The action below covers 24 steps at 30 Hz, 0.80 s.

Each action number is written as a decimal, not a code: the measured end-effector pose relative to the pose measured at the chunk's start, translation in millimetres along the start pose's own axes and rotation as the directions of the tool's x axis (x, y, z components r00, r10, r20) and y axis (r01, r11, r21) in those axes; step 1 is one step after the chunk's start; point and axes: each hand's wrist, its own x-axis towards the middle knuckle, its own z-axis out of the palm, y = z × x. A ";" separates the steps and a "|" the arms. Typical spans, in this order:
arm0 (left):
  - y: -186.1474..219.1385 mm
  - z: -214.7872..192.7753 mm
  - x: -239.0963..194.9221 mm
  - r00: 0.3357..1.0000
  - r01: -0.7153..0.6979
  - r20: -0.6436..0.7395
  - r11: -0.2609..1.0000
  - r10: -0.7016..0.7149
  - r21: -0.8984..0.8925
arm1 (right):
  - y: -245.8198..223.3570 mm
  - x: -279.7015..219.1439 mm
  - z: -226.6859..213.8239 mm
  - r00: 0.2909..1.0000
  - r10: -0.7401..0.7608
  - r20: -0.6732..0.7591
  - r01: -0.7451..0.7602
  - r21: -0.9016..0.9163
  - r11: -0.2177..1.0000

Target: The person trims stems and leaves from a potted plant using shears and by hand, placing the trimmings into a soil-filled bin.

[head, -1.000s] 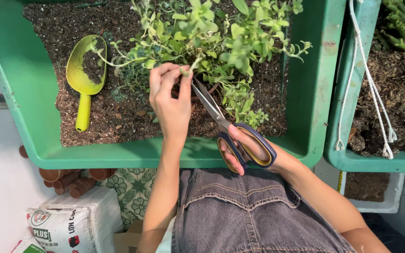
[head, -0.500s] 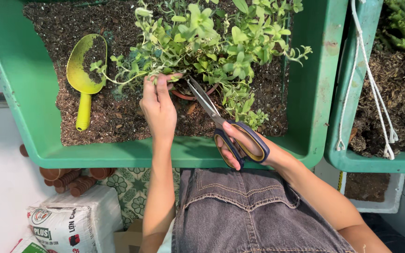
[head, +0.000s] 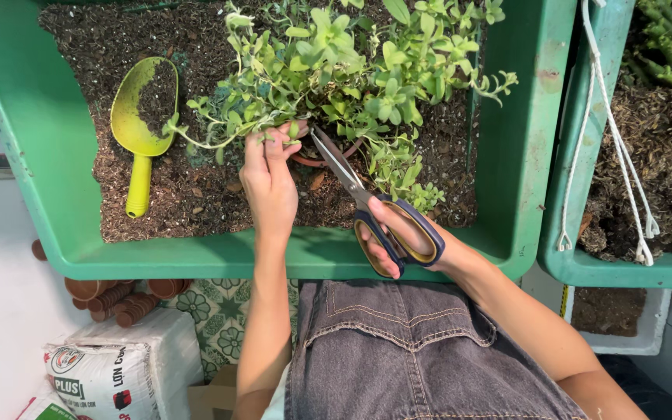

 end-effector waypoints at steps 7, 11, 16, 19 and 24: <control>-1.0 0.8 -1.3 1.000 -0.006 -0.011 1.000 0.006 -0.014 | -3.6 -0.8 3.3 1.000 -0.010 -0.026 0.008 -0.094 0.996; -0.6 1.2 -1.1 1.000 -0.008 -0.010 1.000 0.008 -0.001 | -3.3 -3.0 2.8 1.000 -0.024 -0.019 0.022 -0.068 0.997; 1.2 2.4 -0.9 1.000 -0.018 -0.009 1.000 0.018 -0.007 | -5.2 -7.0 1.7 0.999 -0.036 -0.041 0.028 -0.179 0.983; 2.7 2.7 -2.0 1.000 -0.024 0.007 0.999 0.024 0.028 | -7.6 -6.2 4.4 0.993 0.005 -0.116 -0.024 -0.162 0.987; 2.9 3.4 -4.3 1.000 0.000 0.006 0.999 0.000 0.033 | -9.4 -9.9 4.2 0.991 -0.007 -0.130 -0.022 -0.225 0.974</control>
